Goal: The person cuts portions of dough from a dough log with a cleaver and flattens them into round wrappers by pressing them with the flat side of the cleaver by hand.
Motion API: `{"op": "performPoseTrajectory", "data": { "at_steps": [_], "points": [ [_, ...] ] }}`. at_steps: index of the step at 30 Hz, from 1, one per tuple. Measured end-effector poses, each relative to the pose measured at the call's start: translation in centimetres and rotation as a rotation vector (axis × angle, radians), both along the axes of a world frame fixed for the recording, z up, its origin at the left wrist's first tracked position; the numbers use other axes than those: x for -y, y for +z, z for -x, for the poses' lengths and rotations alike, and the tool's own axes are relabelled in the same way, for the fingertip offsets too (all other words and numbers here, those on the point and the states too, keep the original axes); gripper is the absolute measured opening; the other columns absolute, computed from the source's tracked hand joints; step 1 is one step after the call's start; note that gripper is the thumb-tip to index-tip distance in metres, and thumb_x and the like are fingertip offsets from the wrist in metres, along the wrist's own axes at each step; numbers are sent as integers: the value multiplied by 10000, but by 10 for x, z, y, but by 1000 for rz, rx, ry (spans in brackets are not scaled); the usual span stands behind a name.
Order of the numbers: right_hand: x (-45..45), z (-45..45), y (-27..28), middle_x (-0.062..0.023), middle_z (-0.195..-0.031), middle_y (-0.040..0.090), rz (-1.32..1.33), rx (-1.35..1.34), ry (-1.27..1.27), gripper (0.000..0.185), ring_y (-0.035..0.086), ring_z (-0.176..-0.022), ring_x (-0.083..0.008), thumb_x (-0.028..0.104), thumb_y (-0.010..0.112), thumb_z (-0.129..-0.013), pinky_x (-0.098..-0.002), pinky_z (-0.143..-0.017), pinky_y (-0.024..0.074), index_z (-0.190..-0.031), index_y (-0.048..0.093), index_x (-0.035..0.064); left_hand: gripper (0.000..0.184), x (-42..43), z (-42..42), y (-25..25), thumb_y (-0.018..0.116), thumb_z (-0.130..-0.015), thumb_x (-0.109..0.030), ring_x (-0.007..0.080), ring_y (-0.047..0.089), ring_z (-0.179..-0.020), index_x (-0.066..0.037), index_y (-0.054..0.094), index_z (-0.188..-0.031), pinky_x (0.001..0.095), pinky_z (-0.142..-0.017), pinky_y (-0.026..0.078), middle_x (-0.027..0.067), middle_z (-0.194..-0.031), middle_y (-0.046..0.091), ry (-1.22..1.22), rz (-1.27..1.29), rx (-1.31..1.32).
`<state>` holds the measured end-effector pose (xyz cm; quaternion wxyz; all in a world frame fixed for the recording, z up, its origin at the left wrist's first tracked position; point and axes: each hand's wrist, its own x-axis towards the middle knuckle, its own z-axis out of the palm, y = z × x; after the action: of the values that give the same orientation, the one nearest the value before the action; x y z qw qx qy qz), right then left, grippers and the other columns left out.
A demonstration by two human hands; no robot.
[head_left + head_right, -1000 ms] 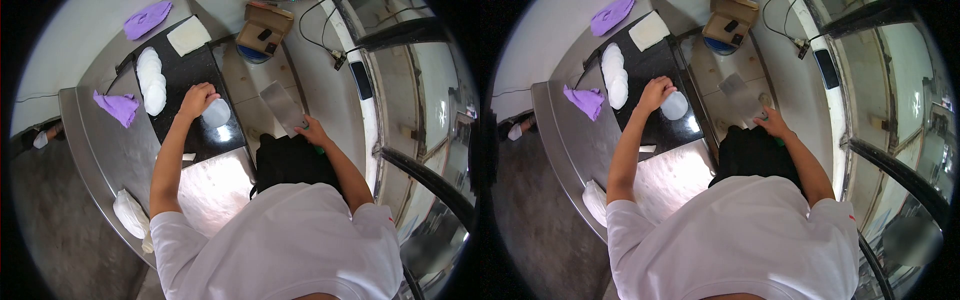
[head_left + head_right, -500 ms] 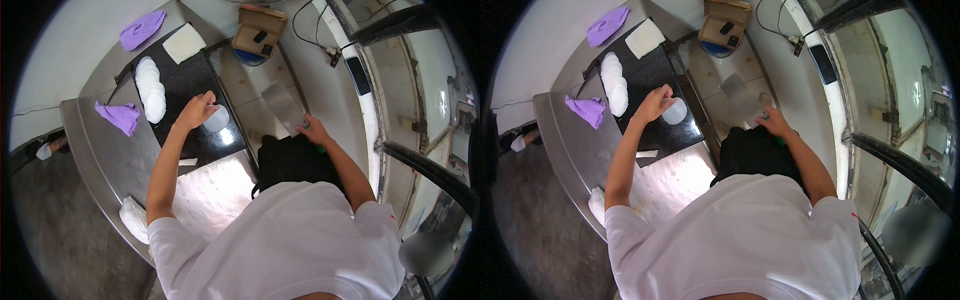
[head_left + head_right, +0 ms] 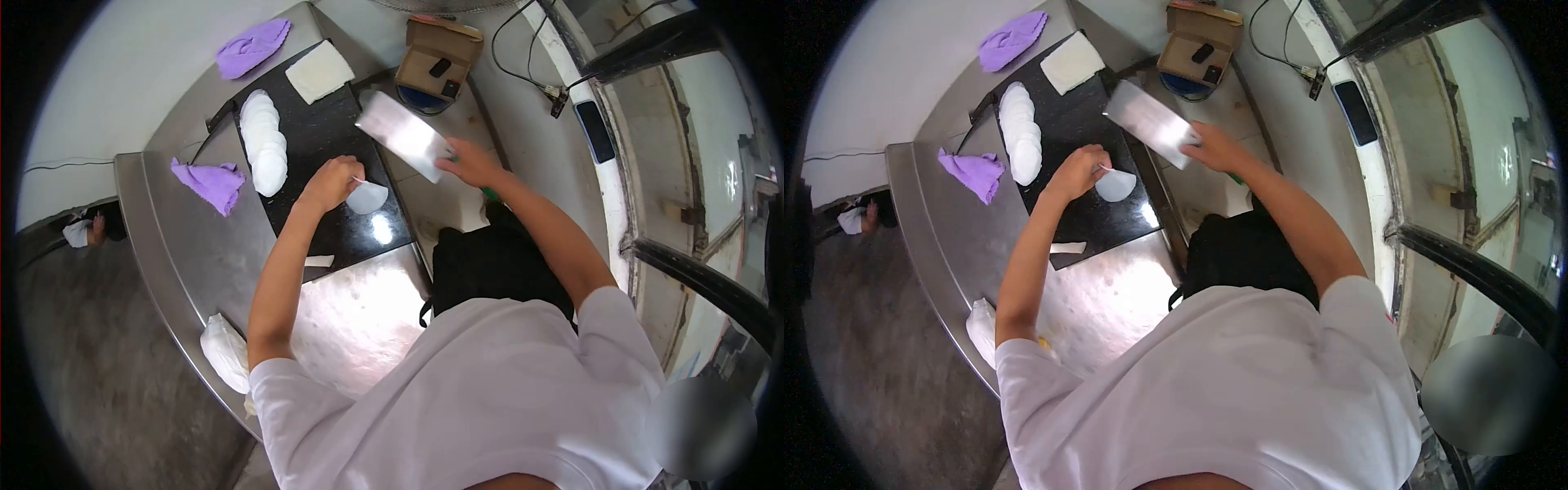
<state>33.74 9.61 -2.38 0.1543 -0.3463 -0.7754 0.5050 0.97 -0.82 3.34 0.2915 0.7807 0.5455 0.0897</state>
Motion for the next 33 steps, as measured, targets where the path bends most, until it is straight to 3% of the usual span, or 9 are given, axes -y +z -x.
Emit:
{"op": "performPoseTrajectory", "data": {
  "at_steps": [3, 8, 13, 17, 19, 21, 23, 26, 33],
  "points": [
    [-17, 61, -4, -235, -1020, 689, -89, 6, 123, 383, 650, -977, -455, 329, 730, -876, -495, -827, 512, -1060, 620, 12, 116, 3, 6, 1, 721, -790, 45, 369, 666, -922, -13, 670, -877, 438, -799, 533, 154, -896, 652, 11, 2, 59],
    [12, 106, -27, -240, -1058, 693, -120, 155, 242, 442, 664, -1018, -443, 341, 749, -861, -495, -877, 520, -1143, 617, 27, 125, 7, 3, 4, 706, -777, 49, 378, 676, -895, 0, 660, -882, 431, -797, 540, 167, -898, 675, 38, -24, 86],
    [55, 41, -33, -230, -1099, 709, 123, -77, 413, 447, 680, -998, -426, 323, 747, -888, -490, -889, 529, -1187, 603, 23, 180, 7, -5, 33, 715, -729, 4, 375, 698, -936, 20, 662, -900, 426, -833, 553, 194, -935, 707, 79, 131, 68],
    [92, -12, -15, -222, -1048, 701, -60, 237, 545, 475, 664, -960, -440, 361, 749, -897, -494, -851, 526, -1185, 607, 11, 248, 7, 2, 50, 723, -692, -28, 383, 711, -908, 43, 663, -921, 414, -823, 560, 220, -925, 714, 150, 280, 68],
    [99, -38, -13, -226, -1051, 692, 7, 214, 501, 486, 658, -968, -441, 379, 749, -898, -489, -850, 520, -1177, 608, 7, 260, 14, 11, 49, 729, -686, -30, 330, 718, -878, 37, 668, -931, 384, -807, 555, 204, -897, 709, 209, 255, 67],
    [94, -56, -11, -230, -1055, 683, 79, 189, 463, 498, 652, -976, -441, 397, 750, -900, -483, -850, 514, -1169, 610, 2, 273, 29, 34, 26, 729, -698, 9, 165, 657, -819, 17, 657, -961, 335, -753, 534, 94, -854, 671, 332, 233, 163],
    [81, -70, 9, -273, -1113, 674, 148, 367, 434, 501, 636, -1063, -461, 373, 749, -890, -480, -896, 504, -1178, 602, -10, 294, 45, 55, 4, 753, -696, 3, 204, 684, -838, 9, 672, -978, 335, -769, 542, 123, -882, 701, 419, 244, 145],
    [71, -84, 20, -276, -1104, 668, 78, 383, 343, 487, 632, -1056, -469, 368, 748, -897, -488, -889, 499, -1159, 598, -14, 289, 80, 84, -28, 740, -798, 38, 132, 664, -863, -16, 662, -1071, 284, -759, 547, 38, -946, 693, 748, 310, 476],
    [61, -70, 72, -279, -1086, 662, 35, 273, 358, 479, 623, -1046, -478, 346, 755, -893, -496, -879, 496, -1148, 593, -27, 326, 143, 103, -14, 736, -854, 23, 121, 670, -926, -52, 654, -1161, 273, -793, 584, 21, -1039, 683, 1184, 304, 893]
  ]
}}
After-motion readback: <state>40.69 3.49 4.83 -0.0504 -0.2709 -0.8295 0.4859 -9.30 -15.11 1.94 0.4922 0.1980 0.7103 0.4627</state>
